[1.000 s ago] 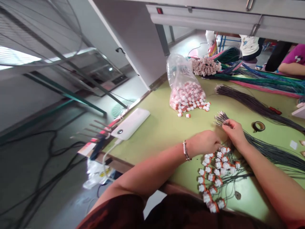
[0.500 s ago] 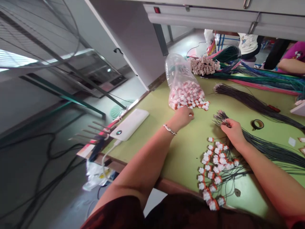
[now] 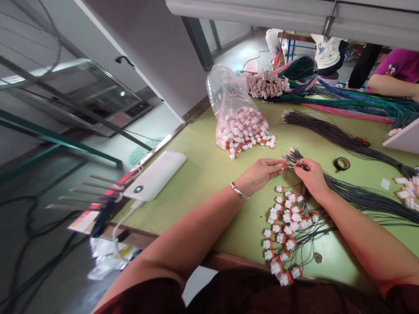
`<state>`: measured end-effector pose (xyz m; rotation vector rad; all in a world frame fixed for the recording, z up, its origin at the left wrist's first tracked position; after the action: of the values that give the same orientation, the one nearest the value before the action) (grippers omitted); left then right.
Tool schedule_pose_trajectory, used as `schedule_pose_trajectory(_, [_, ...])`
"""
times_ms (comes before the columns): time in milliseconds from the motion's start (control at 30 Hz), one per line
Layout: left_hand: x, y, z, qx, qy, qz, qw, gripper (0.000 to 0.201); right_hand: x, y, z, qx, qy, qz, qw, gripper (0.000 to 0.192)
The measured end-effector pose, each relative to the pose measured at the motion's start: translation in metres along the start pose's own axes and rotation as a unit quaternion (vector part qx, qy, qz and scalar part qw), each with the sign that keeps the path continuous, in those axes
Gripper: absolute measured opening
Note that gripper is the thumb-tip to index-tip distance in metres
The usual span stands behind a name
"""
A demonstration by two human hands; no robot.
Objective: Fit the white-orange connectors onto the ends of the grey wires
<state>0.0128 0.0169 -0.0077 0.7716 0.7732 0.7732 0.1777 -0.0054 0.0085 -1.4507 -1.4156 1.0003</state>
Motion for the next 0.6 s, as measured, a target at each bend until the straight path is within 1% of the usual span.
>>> schedule_pose_trajectory(167, [0.002,-0.003,0.0,-0.013,-0.025,-0.03,0.999,0.018,-0.002,-0.004,0.002,-0.006,-0.006,-0.001,1.0,0.016])
schedule_pose_trajectory(300, [0.001,-0.003,0.001,-0.006,-0.045,-0.019,0.999,0.018,-0.003,-0.004,0.002,-0.019,-0.003,-0.004,1.0,0.015])
schedule_pose_trajectory(433, [0.0,-0.003,0.002,0.002,-0.045,-0.012,0.999,0.019,-0.002,0.001,0.003,-0.046,-0.007,-0.019,0.999,0.011])
schedule_pose_trajectory(500, [0.0,-0.003,0.001,0.02,-0.04,0.002,0.999,0.02,-0.001,0.004,0.004,-0.073,-0.001,-0.031,0.997,0.009])
schedule_pose_trajectory(600, [0.002,-0.001,0.0,0.096,-0.024,0.048,0.994,0.023,0.001,0.007,0.004,-0.11,0.002,-0.042,0.993,0.01])
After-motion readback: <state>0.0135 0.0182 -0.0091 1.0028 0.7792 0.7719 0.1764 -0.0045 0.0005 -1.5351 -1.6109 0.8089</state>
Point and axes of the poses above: each hand's wrist, its own x-axis towards the middle knuckle, its own z-axis out of the palm, y = z × x, the point moved 3 cm from there along x, towards the middle knuckle, and after that the axes turned 4 degrees about -y, right-handed, at the moved point
